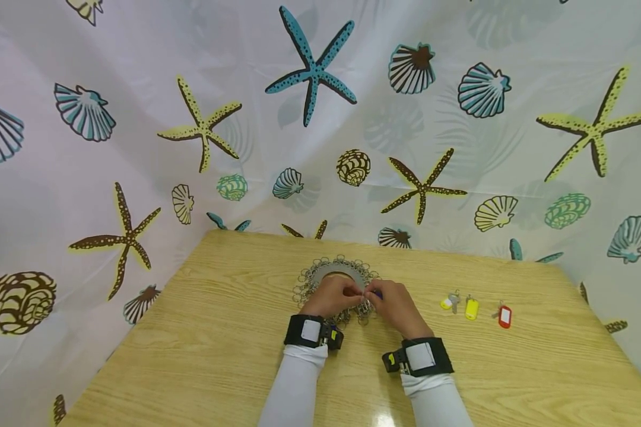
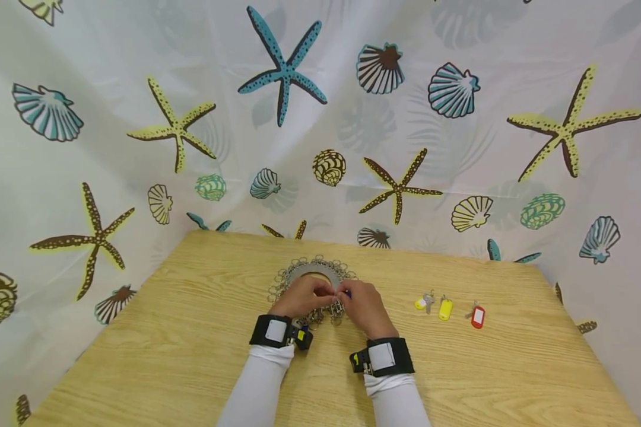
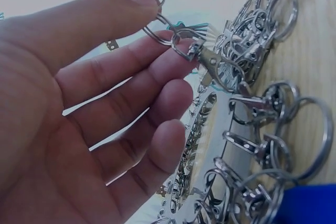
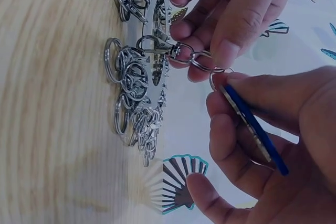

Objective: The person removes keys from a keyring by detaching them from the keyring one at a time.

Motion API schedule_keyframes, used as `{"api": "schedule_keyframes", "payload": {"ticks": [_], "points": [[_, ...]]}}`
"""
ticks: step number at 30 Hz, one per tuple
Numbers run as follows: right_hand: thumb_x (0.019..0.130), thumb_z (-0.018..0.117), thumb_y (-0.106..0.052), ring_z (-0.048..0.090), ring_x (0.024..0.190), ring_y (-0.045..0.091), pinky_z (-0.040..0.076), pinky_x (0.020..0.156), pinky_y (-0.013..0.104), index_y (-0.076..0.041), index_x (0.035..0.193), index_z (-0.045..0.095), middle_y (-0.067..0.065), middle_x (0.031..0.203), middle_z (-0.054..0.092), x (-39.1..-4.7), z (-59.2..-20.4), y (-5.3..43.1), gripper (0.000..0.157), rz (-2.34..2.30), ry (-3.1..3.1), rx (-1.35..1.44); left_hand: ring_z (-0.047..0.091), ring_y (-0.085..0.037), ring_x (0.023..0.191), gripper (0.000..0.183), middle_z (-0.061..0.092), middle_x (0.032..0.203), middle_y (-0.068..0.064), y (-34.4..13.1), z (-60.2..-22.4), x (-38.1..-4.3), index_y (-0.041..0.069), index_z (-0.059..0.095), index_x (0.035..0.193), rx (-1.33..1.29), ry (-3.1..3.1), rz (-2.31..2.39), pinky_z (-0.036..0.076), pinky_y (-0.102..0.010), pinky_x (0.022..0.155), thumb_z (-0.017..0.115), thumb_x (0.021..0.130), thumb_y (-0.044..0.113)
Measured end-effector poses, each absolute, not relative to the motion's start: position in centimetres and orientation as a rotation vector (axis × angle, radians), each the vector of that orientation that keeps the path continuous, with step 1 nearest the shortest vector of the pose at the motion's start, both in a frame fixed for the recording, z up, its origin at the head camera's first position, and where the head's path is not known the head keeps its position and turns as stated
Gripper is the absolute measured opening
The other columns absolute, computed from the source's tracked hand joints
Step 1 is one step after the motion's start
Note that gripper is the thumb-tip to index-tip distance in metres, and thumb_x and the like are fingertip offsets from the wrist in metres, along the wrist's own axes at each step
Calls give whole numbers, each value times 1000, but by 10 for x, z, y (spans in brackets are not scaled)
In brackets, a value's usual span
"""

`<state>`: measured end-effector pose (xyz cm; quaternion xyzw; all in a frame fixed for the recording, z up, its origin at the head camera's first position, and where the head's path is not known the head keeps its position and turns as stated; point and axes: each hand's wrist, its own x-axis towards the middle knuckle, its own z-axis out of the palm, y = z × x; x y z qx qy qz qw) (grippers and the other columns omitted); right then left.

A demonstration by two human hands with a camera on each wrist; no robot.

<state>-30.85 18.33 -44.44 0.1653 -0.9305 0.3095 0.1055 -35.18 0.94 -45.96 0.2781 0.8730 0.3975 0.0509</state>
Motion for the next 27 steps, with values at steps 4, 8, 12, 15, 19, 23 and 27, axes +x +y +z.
{"api": "schedule_keyframes", "payload": {"ticks": [4,8,12,15,19,23,27], "points": [[91,66,-6,53,63,9,44,59,30,-7,92,71,4,85,68,-308,-445,182,6,907,-2747,482,64,-7,79,15,70,90,2,10,-460,-352,12,74,101,863,2641,1218,51,-23,69,69,91,22],[91,65,-5,50,60,9,41,56,29,-6,92,71,5,84,68,-308,-445,182,6,916,-2736,479,63,-8,80,14,69,90,3,10,-460,-352,13,73,102,879,2639,1214,50,-23,69,69,91,20],[90,66,-5,50,59,9,42,56,29,-5,93,72,6,85,69,-309,-446,182,6,905,-2715,468,63,-7,80,13,68,89,4,11,-461,-354,14,72,102,893,2658,1196,50,-22,69,70,90,16],[90,67,-5,52,61,10,43,58,30,-5,94,72,6,85,69,-309,-447,182,6,907,-2706,454,63,-8,80,13,68,89,4,12,-460,-353,14,72,102,901,2661,1192,50,-22,69,71,90,15],[90,67,-6,54,63,11,44,59,31,-5,93,72,7,86,70,-308,-447,182,6,913,-2705,441,64,-10,83,14,70,93,2,12,-459,-351,14,74,104,895,2641,1224,50,-23,71,69,91,17],[91,66,-7,51,62,11,43,59,30,-7,91,72,5,85,68,-309,-447,182,6,925,-2715,433,64,-8,83,16,71,95,2,11,-460,-351,13,75,104,880,2626,1249,50,-24,72,67,93,21],[92,66,-8,52,63,11,44,60,31,-10,89,71,4,85,67,-309,-447,182,6,944,-2723,424,58,-6,70,17,68,82,5,10,-461,-351,12,77,97,870,2639,1220,47,-24,64,66,93,24]]}}
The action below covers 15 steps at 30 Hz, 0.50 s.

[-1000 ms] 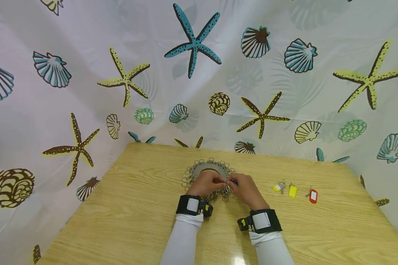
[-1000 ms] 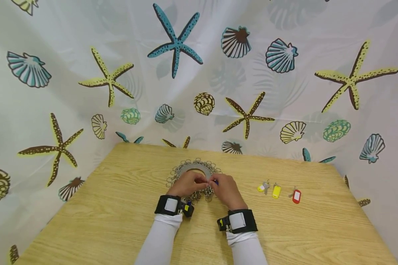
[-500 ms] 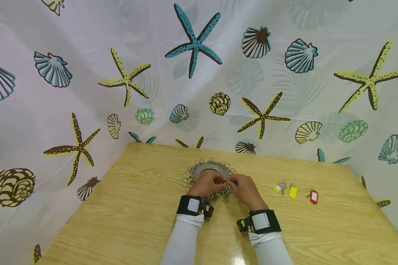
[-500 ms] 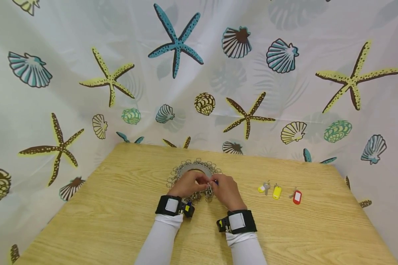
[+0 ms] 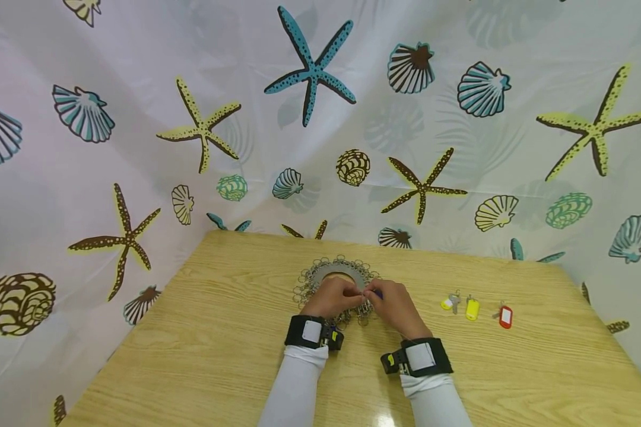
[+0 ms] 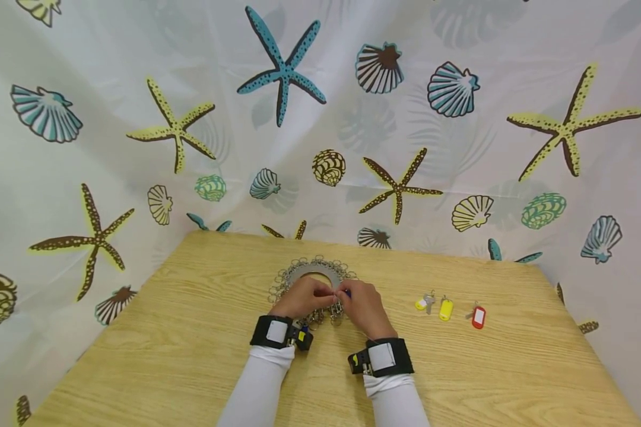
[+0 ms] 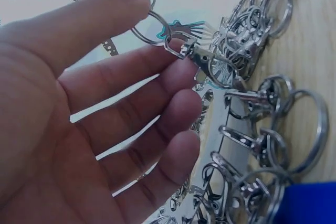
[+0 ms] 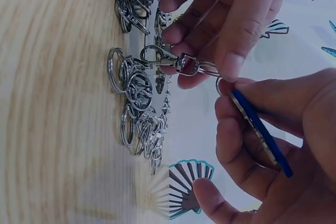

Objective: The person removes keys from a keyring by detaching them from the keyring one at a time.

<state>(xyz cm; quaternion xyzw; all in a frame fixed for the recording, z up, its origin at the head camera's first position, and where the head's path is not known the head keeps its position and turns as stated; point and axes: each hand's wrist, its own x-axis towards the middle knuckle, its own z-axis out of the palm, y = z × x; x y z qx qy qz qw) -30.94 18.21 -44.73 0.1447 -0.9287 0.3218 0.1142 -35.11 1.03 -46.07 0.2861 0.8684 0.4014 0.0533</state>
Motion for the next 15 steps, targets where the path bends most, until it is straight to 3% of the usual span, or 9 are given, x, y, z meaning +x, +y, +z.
{"api": "schedule_keyframes", "payload": {"ticks": [4,10,15], "points": [[91,66,-7,57,69,12,48,64,33,-10,90,71,4,87,68,-311,-448,181,6,944,-2721,416,55,-6,65,17,67,78,6,10,-460,-351,11,77,92,868,2662,1196,45,-23,61,66,94,24],[90,67,-6,63,79,18,51,69,38,-7,90,72,6,90,69,-310,-449,179,4,936,-2712,424,63,-6,78,17,70,90,2,11,-463,-352,11,74,103,841,2685,1176,50,-22,69,68,92,23],[90,67,-5,61,74,16,49,66,36,-7,90,72,6,88,69,-310,-449,179,5,916,-2706,433,64,-8,81,20,71,93,1,11,-463,-353,10,73,107,847,2686,1169,51,-22,70,69,91,21]]}}
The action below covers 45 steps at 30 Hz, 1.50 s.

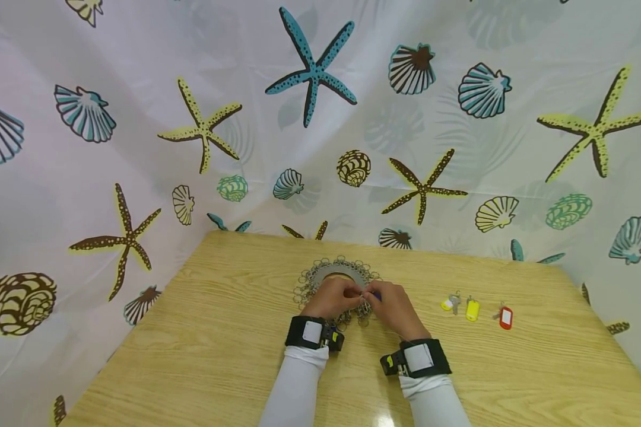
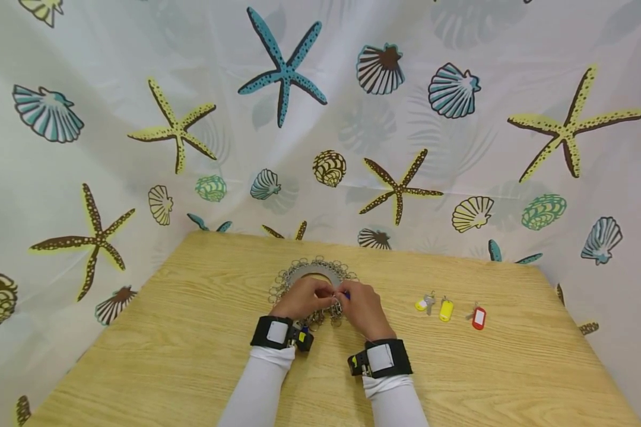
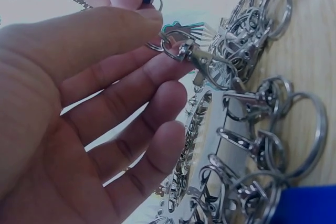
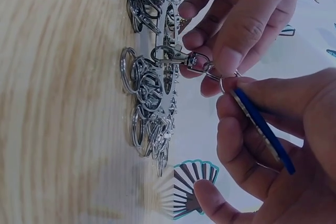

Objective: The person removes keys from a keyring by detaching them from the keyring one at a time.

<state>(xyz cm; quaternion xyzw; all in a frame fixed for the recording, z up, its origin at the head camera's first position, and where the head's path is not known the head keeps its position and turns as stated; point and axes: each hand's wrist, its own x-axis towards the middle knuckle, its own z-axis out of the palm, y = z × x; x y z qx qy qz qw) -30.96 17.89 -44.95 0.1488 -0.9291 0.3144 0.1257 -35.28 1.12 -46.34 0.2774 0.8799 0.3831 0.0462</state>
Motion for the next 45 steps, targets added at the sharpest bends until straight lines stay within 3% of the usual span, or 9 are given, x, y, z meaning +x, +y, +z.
{"api": "schedule_keyframes", "payload": {"ticks": [11,16,30,38,45], "points": [[91,66,-6,48,60,10,39,56,28,-8,87,70,0,75,62,-311,-450,179,6,920,-2736,384,65,-7,83,21,72,95,2,11,-465,-354,14,73,111,893,2654,1177,51,-22,71,69,91,21],[92,65,-6,52,66,12,44,60,32,-6,89,70,3,81,65,-310,-449,181,5,923,-2750,394,65,-8,87,21,71,99,2,11,-464,-352,15,74,111,903,2631,1185,51,-23,74,65,94,25],[89,69,-7,63,83,21,51,71,39,-7,93,69,7,93,68,-307,-445,186,4,931,-2831,401,64,-5,81,16,71,91,5,15,-465,-351,15,75,104,854,2680,1165,51,-23,72,69,91,24],[93,62,-6,52,66,13,44,62,33,-5,90,66,4,82,64,-309,-449,186,5,982,-2778,385,63,-4,81,15,70,91,6,16,-464,-351,15,74,105,848,2663,1165,50,-22,70,68,92,21],[94,58,-4,52,66,13,44,61,32,-4,90,64,4,80,60,-310,-449,185,6,1063,-2760,343,64,-5,83,17,70,94,5,15,-462,-350,16,73,107,862,2655,1176,50,-22,71,70,91,20]]}}
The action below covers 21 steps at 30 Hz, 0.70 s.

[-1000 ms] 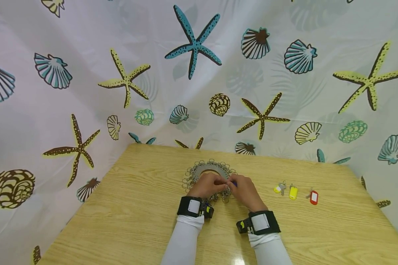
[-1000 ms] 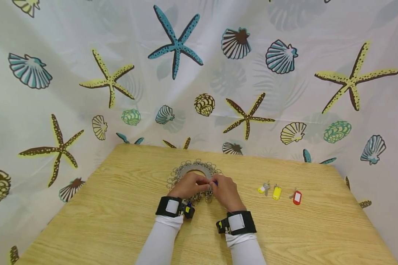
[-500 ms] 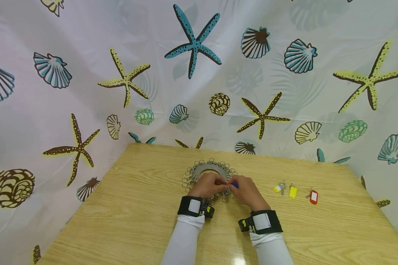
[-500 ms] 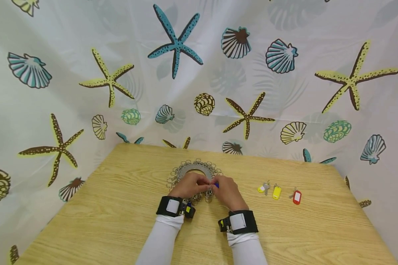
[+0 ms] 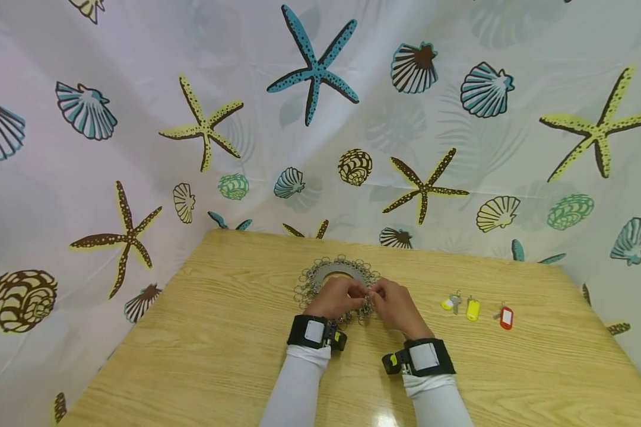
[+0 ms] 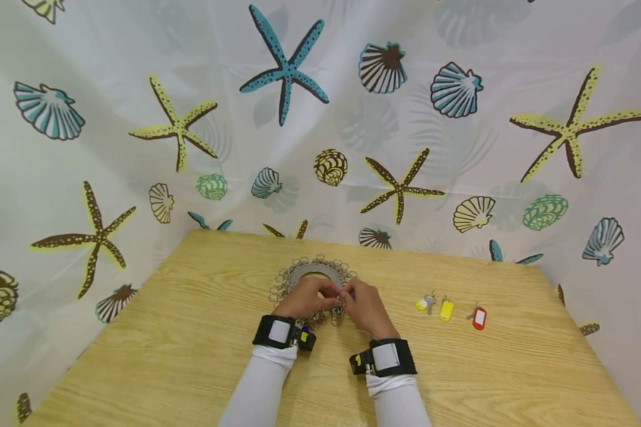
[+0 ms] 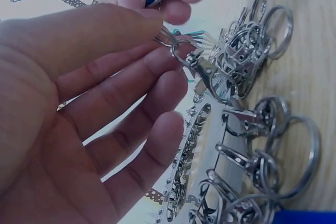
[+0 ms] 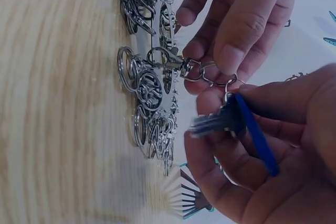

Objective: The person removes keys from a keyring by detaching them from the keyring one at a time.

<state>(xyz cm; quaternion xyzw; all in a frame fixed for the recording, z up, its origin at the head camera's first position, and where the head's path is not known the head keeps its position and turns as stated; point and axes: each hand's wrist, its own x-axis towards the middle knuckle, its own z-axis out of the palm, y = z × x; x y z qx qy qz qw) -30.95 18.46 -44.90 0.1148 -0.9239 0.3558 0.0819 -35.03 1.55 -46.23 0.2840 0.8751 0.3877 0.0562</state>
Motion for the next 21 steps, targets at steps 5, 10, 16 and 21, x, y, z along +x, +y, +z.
{"api": "schedule_keyframes", "payload": {"ticks": [5,10,16,21], "points": [[93,59,-3,50,63,13,42,59,30,-7,87,62,1,76,58,-311,-450,184,8,1064,-2736,359,65,-6,86,18,71,96,3,15,-464,-351,15,73,108,861,2627,1220,51,-24,75,68,92,24],[94,61,-5,49,61,12,41,58,29,-9,87,63,-1,73,58,-311,-450,184,8,1060,-2721,414,61,-5,76,15,69,88,7,14,-464,-350,16,74,98,828,2653,1188,49,-24,70,66,94,28],[94,61,-5,49,62,12,42,59,31,-9,89,64,2,76,61,-308,-448,184,7,1069,-2711,465,55,-7,65,16,66,78,7,13,-462,-349,16,74,89,819,2660,1160,45,-25,62,64,95,27],[93,62,-4,49,63,13,42,60,31,-9,90,64,0,76,60,-307,-447,183,7,1070,-2706,450,63,-8,82,17,70,92,5,13,-462,-347,16,74,101,798,2657,1174,50,-27,73,64,94,29]]}}
